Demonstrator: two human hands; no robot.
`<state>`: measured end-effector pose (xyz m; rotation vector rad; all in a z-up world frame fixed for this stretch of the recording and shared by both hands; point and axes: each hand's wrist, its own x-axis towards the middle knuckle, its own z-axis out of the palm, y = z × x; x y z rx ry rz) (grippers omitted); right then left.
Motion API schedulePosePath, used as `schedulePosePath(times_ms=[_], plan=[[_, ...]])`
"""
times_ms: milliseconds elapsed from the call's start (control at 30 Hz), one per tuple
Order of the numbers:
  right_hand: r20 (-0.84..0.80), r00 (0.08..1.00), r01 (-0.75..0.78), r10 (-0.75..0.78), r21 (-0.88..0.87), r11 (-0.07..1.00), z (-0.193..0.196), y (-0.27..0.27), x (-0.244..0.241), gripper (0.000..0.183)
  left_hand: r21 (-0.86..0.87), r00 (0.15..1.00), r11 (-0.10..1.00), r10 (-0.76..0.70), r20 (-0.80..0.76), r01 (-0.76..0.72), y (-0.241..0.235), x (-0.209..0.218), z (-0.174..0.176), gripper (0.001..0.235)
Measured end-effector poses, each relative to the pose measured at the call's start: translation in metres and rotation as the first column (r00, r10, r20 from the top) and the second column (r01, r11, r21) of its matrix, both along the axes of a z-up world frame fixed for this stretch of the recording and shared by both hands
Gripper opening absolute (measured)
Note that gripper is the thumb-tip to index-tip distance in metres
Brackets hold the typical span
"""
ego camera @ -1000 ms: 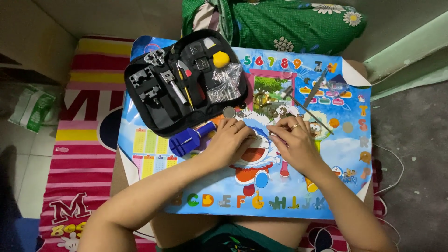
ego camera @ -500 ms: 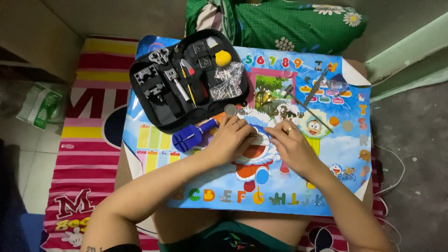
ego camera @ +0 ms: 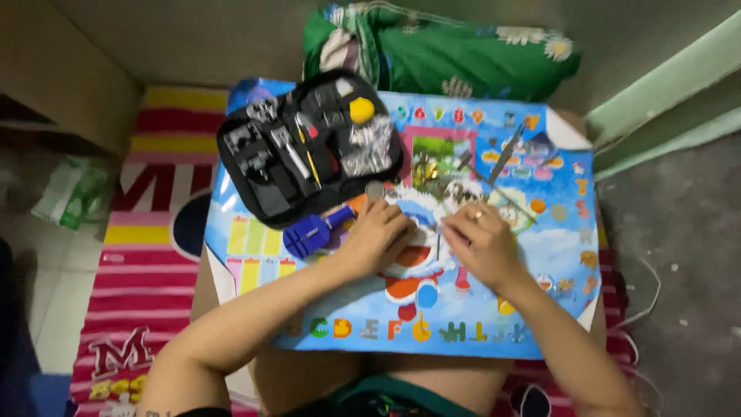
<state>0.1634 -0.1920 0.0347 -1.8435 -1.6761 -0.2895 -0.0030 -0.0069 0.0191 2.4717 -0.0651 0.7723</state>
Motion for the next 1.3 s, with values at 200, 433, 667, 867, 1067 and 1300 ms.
schedulePosePath(times_ms=[200, 433, 667, 867, 1067, 1300], plan=[[0.001, 0.999, 0.045, -0.045, -0.079, 0.996, 0.005, 0.010, -0.018, 0.013, 0.027, 0.999, 0.999, 0.029, 0.028, -0.030, 0.001, 0.003, -0.011, 0.015], [-0.184, 0.979, 0.046, -0.088, -0.222, 0.974, -0.007, 0.011, -0.027, 0.010, 0.052, 1.000, 0.998, 0.026, 0.000, -0.026, 0.000, 0.000, -0.008, 0.017], [-0.204, 0.979, -0.034, 0.024, -0.046, 0.998, 0.003, 0.016, -0.032, 0.016, 0.016, 1.000, 1.000, 0.012, 0.017, -0.012, -0.001, -0.002, -0.003, 0.014], [-0.224, 0.973, -0.050, 0.057, 0.038, 0.998, -0.002, 0.016, -0.031, 0.013, 0.012, 1.000, 1.000, -0.009, 0.009, 0.009, 0.000, 0.000, -0.003, 0.012], [-0.243, 0.968, -0.046, 0.063, 0.076, 0.996, -0.003, 0.018, -0.032, 0.022, 0.003, 1.000, 1.000, -0.016, 0.007, 0.016, 0.002, 0.000, -0.006, 0.018], [-0.201, 0.975, -0.066, 0.097, 0.154, 0.986, 0.001, 0.019, -0.031, 0.021, -0.068, 0.999, 0.997, -0.037, -0.033, 0.035, 0.004, 0.001, -0.010, 0.021]])
